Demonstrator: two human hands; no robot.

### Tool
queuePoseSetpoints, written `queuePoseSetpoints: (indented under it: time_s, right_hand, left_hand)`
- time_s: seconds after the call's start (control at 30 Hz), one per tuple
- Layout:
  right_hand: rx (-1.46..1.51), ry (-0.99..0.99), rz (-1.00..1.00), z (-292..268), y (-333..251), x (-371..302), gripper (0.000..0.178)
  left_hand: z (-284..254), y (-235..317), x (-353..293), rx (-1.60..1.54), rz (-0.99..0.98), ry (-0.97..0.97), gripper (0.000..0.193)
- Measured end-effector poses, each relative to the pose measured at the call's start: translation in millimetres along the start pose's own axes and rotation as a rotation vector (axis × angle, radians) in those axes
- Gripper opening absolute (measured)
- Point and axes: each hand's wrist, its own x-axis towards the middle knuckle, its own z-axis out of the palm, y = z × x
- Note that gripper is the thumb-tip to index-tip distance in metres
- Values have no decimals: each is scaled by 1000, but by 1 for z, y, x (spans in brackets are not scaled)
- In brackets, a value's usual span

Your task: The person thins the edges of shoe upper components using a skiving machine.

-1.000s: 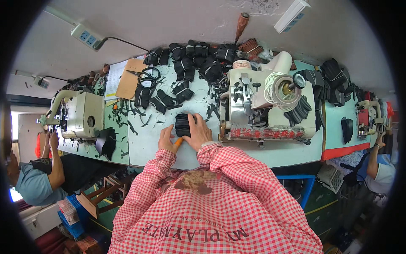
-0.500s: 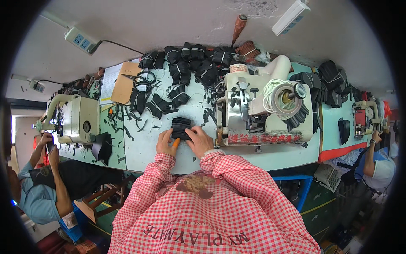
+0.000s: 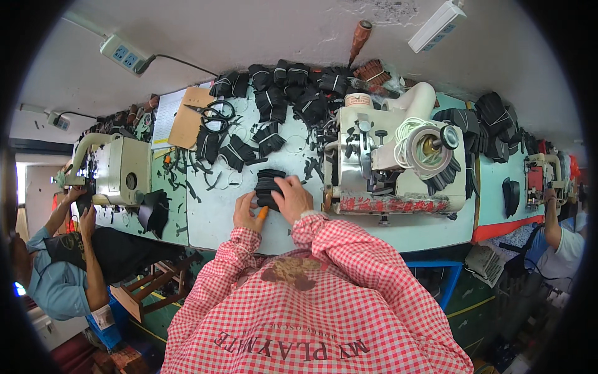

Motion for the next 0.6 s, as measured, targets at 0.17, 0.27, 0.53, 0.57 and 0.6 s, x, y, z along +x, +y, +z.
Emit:
queuePoseSetpoints:
  time_s: [0.17,0.27,0.53,0.57,0.6]
  right_hand:
    - [-131,13,37,-1,-13,19,43]
    - [-214,-103,102,-1,-8,25,39]
    - [-250,-143,209,-8,-15,25,42]
    - [-269,-195,204,-9,-15,27,44]
    - [-270,-198,201,-8,-14,29,44]
  left_hand:
    - [-3,-1,-1,-20,-47,7,55]
    - [-2,0,-2,-8,-62,-17,55]
    - [4,2,-25,28,-15,120,53]
    - [4,0,-27,28,-17,123,53]
    - [5,-2,-27,50,-9,105,51]
